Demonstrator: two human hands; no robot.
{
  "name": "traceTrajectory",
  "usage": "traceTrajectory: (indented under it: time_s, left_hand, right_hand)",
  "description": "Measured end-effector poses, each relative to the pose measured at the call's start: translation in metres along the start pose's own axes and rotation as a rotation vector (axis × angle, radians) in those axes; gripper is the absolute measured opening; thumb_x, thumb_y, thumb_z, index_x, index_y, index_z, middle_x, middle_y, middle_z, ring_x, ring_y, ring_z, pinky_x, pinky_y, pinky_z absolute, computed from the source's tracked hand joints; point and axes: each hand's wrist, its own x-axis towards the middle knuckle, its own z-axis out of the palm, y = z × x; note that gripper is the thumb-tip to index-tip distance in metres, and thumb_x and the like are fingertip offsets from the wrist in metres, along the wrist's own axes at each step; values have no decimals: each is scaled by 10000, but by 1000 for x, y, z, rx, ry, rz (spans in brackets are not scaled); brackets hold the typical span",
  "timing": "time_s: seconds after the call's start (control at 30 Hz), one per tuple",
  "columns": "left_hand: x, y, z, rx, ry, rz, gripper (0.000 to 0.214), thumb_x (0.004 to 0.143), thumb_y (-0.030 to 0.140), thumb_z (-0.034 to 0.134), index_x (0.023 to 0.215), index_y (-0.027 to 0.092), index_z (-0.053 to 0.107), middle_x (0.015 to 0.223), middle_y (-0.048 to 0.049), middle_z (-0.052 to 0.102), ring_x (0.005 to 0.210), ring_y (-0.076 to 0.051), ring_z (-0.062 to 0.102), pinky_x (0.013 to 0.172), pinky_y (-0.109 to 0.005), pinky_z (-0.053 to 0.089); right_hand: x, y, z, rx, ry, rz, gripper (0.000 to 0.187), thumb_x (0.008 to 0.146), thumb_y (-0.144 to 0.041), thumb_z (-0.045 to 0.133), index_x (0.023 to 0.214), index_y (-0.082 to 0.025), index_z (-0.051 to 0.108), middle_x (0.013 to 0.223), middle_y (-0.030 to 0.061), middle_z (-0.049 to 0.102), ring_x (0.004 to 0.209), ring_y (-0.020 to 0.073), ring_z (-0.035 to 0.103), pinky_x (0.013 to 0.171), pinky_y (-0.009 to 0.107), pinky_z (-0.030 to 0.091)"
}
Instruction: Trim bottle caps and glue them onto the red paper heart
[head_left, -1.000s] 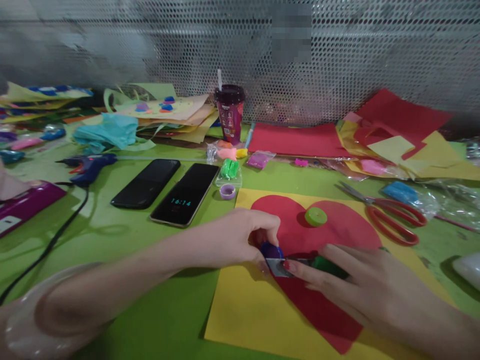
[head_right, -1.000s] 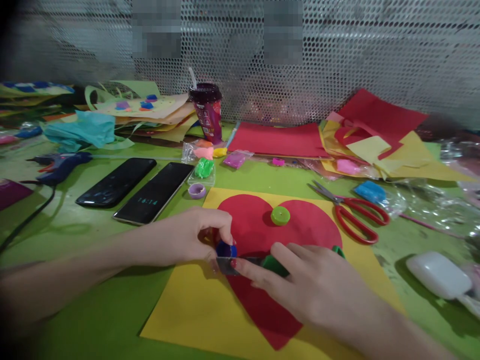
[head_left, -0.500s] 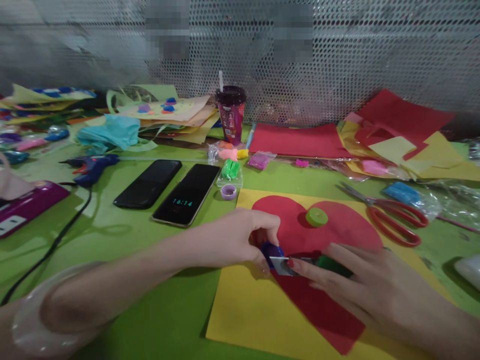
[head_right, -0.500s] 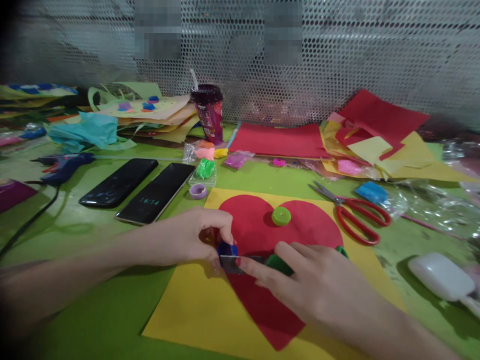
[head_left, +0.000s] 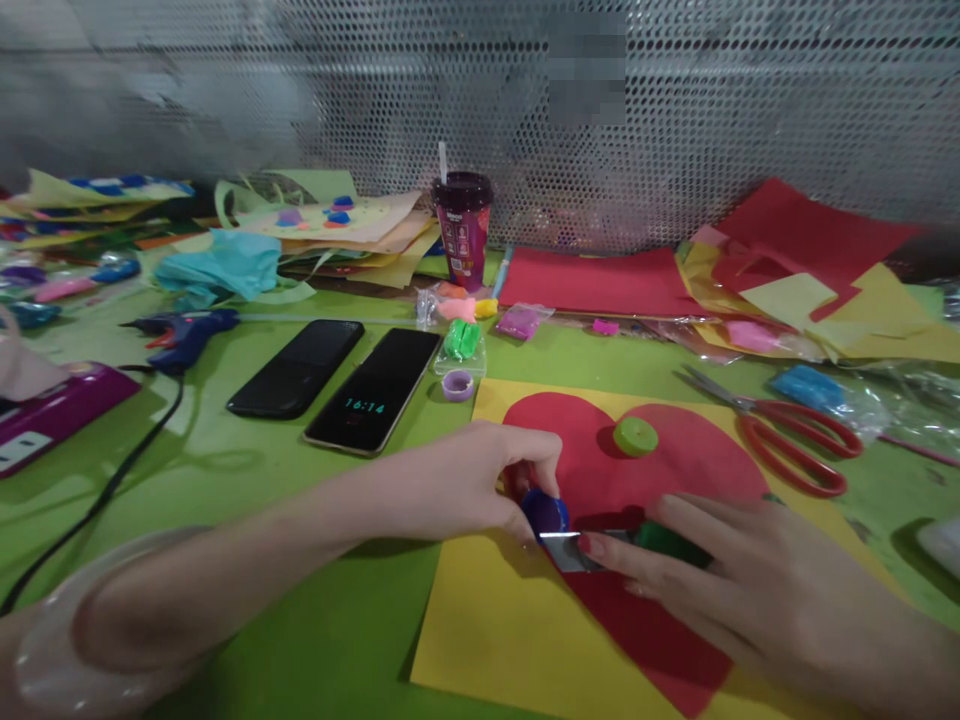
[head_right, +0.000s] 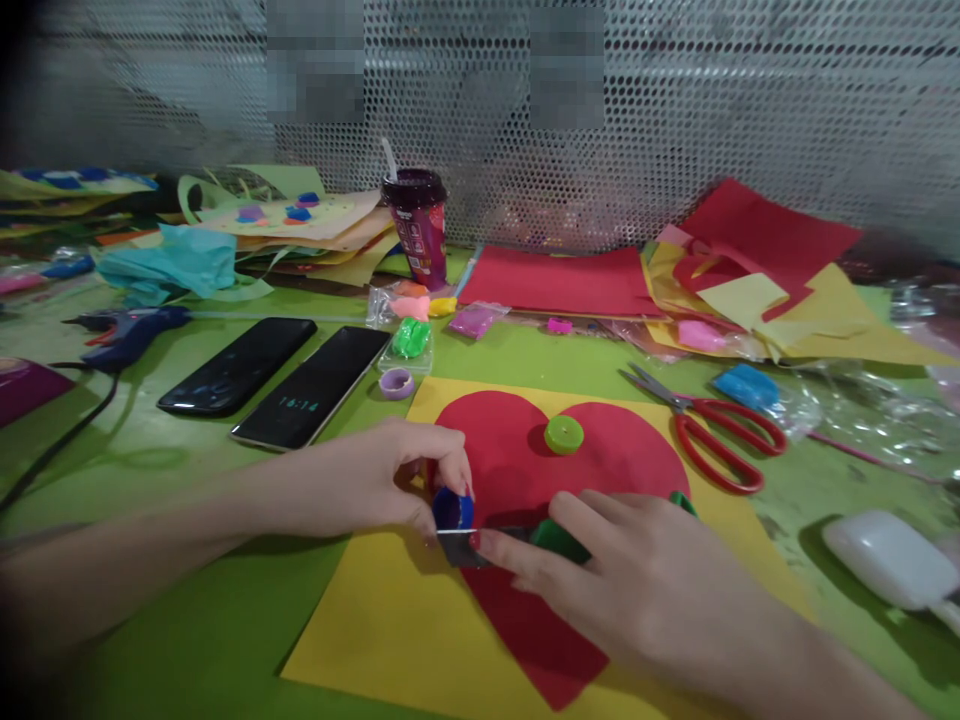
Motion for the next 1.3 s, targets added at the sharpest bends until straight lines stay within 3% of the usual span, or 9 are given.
traceTrajectory:
  time_s: [0.17, 0.4, 0.67, 0.93, 1.3]
  left_hand:
    - [-1, 1, -2, 18, -27, -5, 233, 655, 61, 624, 834, 203, 577, 762, 36, 595, 710, -127, 571, 631, -218, 433]
    - [2, -1, -3, 165, -39, 165, 326, 670, 18, 645, 905, 232, 716, 917, 15, 668, 855, -140, 582, 786, -224, 439]
    - [1, -3, -2, 172, -3, 141, 328, 669, 39, 657, 922, 224, 753, 902, 19, 711, 824, -136, 601, 748, -220, 446]
    - [1, -5, -2, 143, 11, 112, 351, 648, 49, 647, 944, 203, 756, 888, 7, 715, 770, -130, 597, 678, -203, 449]
    - [3, -4, -1, 146, 20, 108, 383, 619, 5, 603, 927, 179, 751, 857, 8, 704, 701, -104, 579, 635, -192, 435]
  right_hand:
    - [-2, -1, 1, 10, 3, 24, 428, 969, -94, 275, 1314, -244, 479, 704, 4, 501, 505, 141, 443, 476, 273, 292]
    - [-4, -2, 4, -30, -21, -11, 443, 984, -121, 266, 1378, -245, 426, 705, -1, 498, 494, 147, 439, 457, 275, 298]
    - [-8, -4, 6, -82, -47, -9, 471, 990, -121, 270, 1427, -262, 372, 712, 3, 481, 512, 152, 432, 477, 285, 288]
    - [-5, -4, 6, -66, -9, -21, 463, 977, -106, 273, 1394, -230, 431, 731, 17, 495, 518, 160, 436, 479, 280, 276]
    - [-7, -7, 7, -165, -21, -12, 522, 971, -99, 240, 1466, -242, 318, 745, 16, 506, 541, 154, 466, 495, 276, 302]
